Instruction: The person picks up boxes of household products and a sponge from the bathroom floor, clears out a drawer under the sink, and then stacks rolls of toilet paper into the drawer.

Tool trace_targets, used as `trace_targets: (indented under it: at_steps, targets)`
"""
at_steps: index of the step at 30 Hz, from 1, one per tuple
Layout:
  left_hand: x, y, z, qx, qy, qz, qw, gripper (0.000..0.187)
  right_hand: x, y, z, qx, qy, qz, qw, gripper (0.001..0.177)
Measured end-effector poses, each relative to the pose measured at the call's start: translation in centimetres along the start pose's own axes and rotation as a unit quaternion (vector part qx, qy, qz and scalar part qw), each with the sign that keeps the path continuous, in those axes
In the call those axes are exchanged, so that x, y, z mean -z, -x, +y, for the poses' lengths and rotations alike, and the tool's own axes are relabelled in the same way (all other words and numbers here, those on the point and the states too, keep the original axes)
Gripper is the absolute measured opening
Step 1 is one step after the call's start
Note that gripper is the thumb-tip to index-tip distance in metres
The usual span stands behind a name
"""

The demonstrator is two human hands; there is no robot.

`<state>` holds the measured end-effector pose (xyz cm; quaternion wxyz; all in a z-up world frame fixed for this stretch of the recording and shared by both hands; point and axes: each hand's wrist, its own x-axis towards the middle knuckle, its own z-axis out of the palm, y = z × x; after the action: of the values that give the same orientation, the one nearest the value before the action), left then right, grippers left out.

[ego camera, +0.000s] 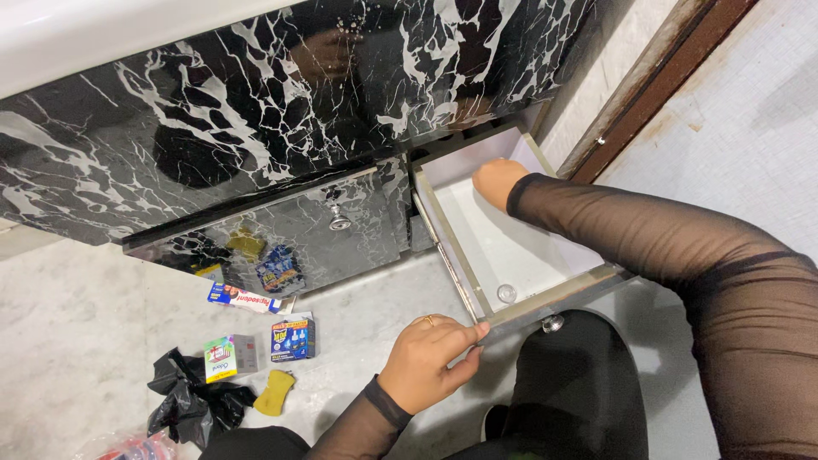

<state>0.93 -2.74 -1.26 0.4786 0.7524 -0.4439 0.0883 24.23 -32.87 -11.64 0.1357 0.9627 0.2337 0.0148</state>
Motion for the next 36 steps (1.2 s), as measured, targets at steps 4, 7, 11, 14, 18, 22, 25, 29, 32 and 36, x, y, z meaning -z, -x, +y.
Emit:
trace_targets:
  at_steps: [4, 7, 11, 14, 18, 22, 25, 29, 32, 36]
  targets:
    - [-0.1, 0.0, -0.1, -0.011, -0.006, 0.002, 1.000, 0.037, -1.7, 1.5, 0.6, -0.061, -0.055, -0.103, 0.991, 0.017]
    - [-0.2, -0.2, 0.0, -0.014, -0.007, 0.008, 1.000, 0.036, -1.9, 2.9, -0.7, -0.075, -0.091, -0.118, 0.986, 0.014]
    - [0.1, -0.3, 0.1, -0.004, 0.015, -0.001, 1.000, 0.036, -0.5, 3.3, -2.4, -0.031, -0.020, -0.296, 0.954, 0.013]
    - [0.3, -0.4, -0.2, -0.005, 0.030, 0.002, 1.000, 0.036, -0.3, 3.1, -3.6, 0.054, 0.117, -0.549, 0.826, 0.017]
    - [0.7, -0.7, -0.5, -0.009, 0.044, -0.002, 0.999, 0.034, 1.3, 5.2, -2.2, -0.087, -0.167, -0.590, 0.785, 0.020]
    - [0.6, -0.9, -1.0, -0.021, 0.057, 0.011, 0.998, 0.034, 3.9, 5.1, -2.7, -0.085, -0.281, -0.578, 0.761, 0.034]
    - [0.5, -0.7, -1.5, -0.017, 0.059, -0.001, 0.998, 0.035, 5.8, 4.3, -3.2, -0.085, -0.253, -0.550, 0.791, 0.032]
    - [0.6, -0.7, -1.8, -0.020, 0.058, -0.007, 0.998, 0.039, 6.8, 3.5, -5.5, -0.055, -0.214, -0.593, 0.774, 0.030]
    - [0.8, -0.7, -2.0, -0.022, 0.067, -0.016, 0.997, 0.040, 7.7, 3.3, -6.9, 0.030, -0.165, -0.572, 0.803, 0.025]
    - [0.7, -0.5, -2.5, -0.033, 0.070, -0.012, 0.997, 0.040, 8.7, 4.4, -8.5, 0.073, -0.228, -0.495, 0.835, 0.023]
